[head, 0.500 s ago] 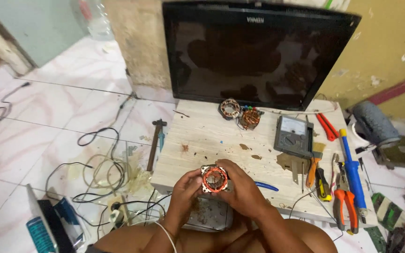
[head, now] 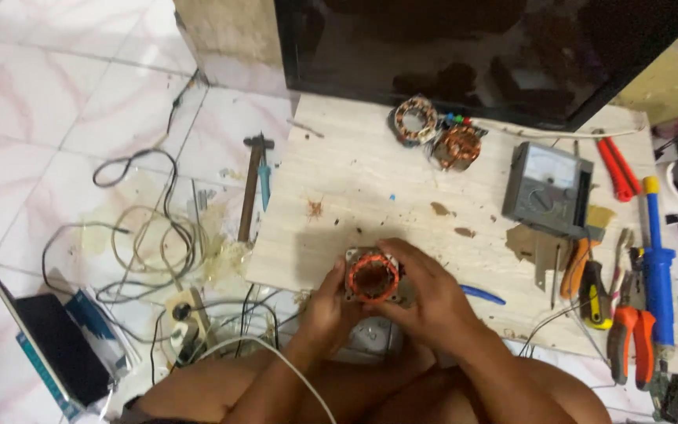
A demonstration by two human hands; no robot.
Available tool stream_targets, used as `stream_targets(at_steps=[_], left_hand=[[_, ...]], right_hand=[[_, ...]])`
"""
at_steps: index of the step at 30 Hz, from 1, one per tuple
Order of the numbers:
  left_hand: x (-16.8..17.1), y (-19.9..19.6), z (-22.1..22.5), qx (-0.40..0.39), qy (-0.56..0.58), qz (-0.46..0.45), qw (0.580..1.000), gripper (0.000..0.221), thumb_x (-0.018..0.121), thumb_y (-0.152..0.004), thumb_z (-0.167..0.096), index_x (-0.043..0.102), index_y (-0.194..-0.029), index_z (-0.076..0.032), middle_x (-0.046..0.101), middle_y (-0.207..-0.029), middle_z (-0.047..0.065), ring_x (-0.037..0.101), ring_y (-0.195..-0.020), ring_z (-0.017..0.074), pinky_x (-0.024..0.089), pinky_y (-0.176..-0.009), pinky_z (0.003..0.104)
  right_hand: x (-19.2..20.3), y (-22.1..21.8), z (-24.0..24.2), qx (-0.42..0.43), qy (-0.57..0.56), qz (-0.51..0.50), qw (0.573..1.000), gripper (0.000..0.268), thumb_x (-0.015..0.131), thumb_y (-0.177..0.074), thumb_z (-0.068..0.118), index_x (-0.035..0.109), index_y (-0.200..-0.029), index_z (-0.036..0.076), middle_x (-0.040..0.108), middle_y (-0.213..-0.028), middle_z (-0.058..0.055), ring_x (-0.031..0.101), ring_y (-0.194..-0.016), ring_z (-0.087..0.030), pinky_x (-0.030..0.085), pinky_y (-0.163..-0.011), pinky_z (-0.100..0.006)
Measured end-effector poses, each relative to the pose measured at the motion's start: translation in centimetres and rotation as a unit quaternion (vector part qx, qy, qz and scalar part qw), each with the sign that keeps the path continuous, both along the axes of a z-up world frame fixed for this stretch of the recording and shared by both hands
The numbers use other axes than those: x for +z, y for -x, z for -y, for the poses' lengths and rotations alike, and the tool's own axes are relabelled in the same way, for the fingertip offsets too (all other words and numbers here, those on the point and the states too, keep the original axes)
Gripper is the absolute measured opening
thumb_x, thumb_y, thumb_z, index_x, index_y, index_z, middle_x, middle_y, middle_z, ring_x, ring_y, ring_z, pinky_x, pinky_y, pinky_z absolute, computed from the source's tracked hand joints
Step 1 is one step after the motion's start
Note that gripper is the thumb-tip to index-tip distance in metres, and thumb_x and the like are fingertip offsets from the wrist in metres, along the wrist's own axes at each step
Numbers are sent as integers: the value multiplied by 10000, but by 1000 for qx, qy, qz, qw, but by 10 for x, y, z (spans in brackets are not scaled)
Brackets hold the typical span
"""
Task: The person sits on the floor at a low workbench and works on a copper motor stator, pulling and rearranging the copper windings by hand and turning the stator over to work different sides. Other motor stators, a multimeter, pliers and hand tools remain on the bench.
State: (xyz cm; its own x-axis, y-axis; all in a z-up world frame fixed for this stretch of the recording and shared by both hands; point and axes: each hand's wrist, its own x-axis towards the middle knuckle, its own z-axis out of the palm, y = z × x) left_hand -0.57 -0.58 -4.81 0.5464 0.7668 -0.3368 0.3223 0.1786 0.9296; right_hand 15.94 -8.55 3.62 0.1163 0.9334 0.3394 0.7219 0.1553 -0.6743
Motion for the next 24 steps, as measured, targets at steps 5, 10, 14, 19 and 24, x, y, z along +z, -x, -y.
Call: stream_targets(at_steps=[5, 10, 14, 19, 24], left_hand=[[4, -6, 3, 91, 403, 353, 840, 652, 508, -1024, -498, 582, -1425, 10, 571, -1444, 265, 558, -1324, 420, 442, -1109, 550], [33, -4, 8, 95, 393, 392, 826, 581, 527, -1004, -421, 575, -1413, -11, 576, -1399, 258, 568, -1276, 423, 445, -1085, 583], [50, 0, 14, 116, 380, 355, 846, 618, 544, -987, -407, 538, -1473, -25, 544, -1447, 282, 524, -1324, 444, 423, -1079, 640], [45, 4, 16, 156, 376, 364, 837, 636, 539, -987, -402, 496, -1508, -39, 502, -1479, 304, 494, -1342, 479, 406, -1069, 668], [25, 8, 18, 136, 321, 376, 859, 617, 455, -963, -391, 516, -1486, -68, 626, -1268, 264, 604, -1112, 384, 538, -856, 496]], right_hand=[[-6, 6, 2, -30, -17, 6, 999, 733, 959, -682, 213, 622, -1292, -14, 698, -1223, -207, 676, -1154, -411, 544, -993, -516], [-6, 14, 10, -39, -25, -11, 999, 782, 991, -642, 245, 606, -1269, -19, 690, -1194, -193, 678, -1129, -395, 564, -950, -484], [-2, 27, 15, -40, -26, -38, 998, 770, 985, -643, 195, 583, -1260, -30, 679, -1198, -196, 685, -1098, -386, 587, -890, -459], [12, 35, 27, 0, -12, -66, 998, 757, 952, -690, 165, 569, -1313, -31, 679, -1255, -222, 679, -1151, -419, 579, -919, -502], [9, 31, 35, -13, 5, -149, 989, 528, 870, -801, 131, 622, -1257, 30, 655, -1354, -220, 701, -1147, -397, 591, -891, -486]])
